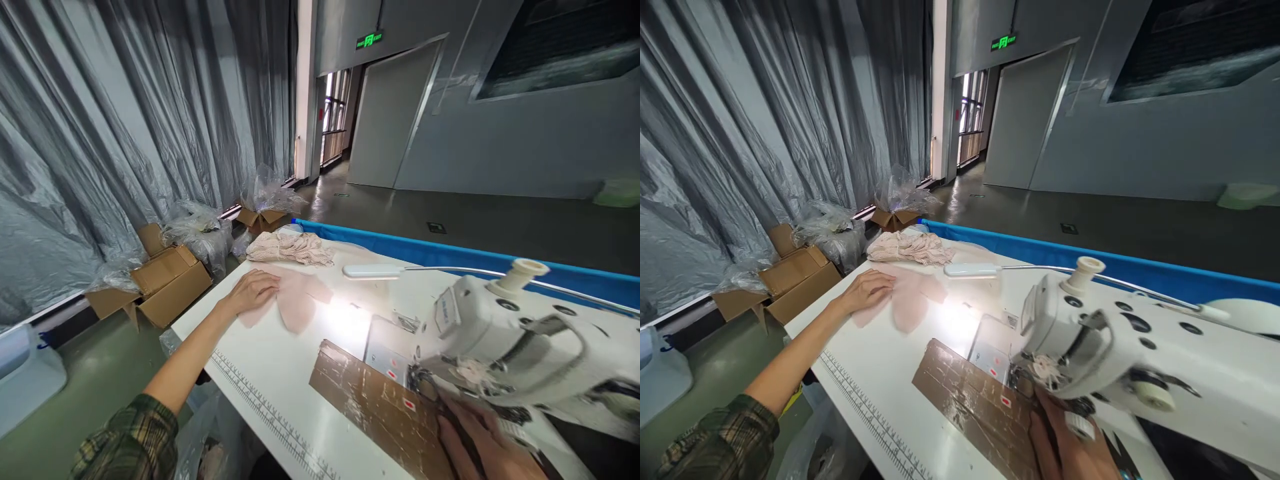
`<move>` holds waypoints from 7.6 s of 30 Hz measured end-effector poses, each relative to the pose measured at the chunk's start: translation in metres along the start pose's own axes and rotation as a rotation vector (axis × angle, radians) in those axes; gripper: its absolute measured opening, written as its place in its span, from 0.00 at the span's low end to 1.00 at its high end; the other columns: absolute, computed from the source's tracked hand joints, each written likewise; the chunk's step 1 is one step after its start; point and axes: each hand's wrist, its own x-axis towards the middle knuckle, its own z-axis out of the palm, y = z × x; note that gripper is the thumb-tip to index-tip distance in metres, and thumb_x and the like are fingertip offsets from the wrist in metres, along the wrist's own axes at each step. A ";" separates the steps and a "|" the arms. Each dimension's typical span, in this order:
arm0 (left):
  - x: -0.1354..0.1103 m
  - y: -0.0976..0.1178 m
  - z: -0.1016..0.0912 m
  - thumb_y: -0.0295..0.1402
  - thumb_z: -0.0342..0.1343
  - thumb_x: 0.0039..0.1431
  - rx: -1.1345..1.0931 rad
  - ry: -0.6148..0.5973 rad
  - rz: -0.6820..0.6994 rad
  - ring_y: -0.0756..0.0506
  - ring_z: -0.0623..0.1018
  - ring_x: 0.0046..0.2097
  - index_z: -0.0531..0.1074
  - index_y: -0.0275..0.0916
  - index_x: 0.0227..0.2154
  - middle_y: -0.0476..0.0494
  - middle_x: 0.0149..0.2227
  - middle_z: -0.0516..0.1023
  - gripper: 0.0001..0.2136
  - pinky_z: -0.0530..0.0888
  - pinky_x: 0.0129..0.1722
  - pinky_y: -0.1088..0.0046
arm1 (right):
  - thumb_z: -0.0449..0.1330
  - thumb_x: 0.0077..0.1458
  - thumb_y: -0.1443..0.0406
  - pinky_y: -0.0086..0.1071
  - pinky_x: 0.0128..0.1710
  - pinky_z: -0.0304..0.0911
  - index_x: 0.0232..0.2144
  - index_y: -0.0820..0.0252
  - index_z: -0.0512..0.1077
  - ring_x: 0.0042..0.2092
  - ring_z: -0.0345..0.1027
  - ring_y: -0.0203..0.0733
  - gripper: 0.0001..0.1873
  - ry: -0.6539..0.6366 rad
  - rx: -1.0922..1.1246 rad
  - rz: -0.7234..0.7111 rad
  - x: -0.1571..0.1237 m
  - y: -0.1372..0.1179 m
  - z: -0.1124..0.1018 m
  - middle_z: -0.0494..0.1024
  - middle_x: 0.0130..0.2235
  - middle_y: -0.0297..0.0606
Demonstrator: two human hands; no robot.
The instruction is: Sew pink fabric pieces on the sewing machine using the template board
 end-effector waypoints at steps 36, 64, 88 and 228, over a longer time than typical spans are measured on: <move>0.013 0.153 0.047 0.31 0.49 0.62 -0.276 -0.047 0.141 0.45 0.76 0.39 0.69 0.37 0.46 0.39 0.44 0.73 0.12 0.76 0.36 0.68 | 0.58 0.55 0.51 0.31 0.25 0.58 0.31 0.58 0.73 0.26 0.63 0.39 0.17 -0.377 0.390 0.498 0.023 -0.072 -0.086 0.71 0.23 0.33; 0.000 0.163 0.045 0.37 0.60 0.55 -0.856 -0.460 -0.350 0.50 0.78 0.23 0.63 0.37 0.53 0.51 0.31 0.78 0.24 0.76 0.25 0.76 | 0.51 0.59 0.70 0.41 0.39 0.69 0.52 0.58 0.72 0.40 0.67 0.47 0.20 -0.348 -0.064 -0.182 0.016 -0.076 -0.047 0.70 0.44 0.49; 0.000 0.156 0.058 0.40 0.64 0.51 -0.860 -0.470 -0.351 0.52 0.74 0.21 0.66 0.38 0.50 0.53 0.28 0.75 0.24 0.73 0.22 0.76 | 0.53 0.57 0.71 0.47 0.51 0.67 0.47 0.59 0.77 0.48 0.66 0.46 0.18 -0.264 0.347 -0.084 -0.004 -0.070 -0.049 0.71 0.45 0.46; 0.016 0.160 0.067 0.33 0.57 0.62 -0.513 -0.307 0.670 0.48 0.76 0.39 0.76 0.37 0.31 0.43 0.37 0.78 0.07 0.73 0.40 0.72 | 0.50 0.56 0.66 0.33 0.31 0.63 0.35 0.60 0.75 0.30 0.70 0.40 0.13 -0.426 0.405 0.374 0.031 -0.066 -0.072 0.78 0.32 0.39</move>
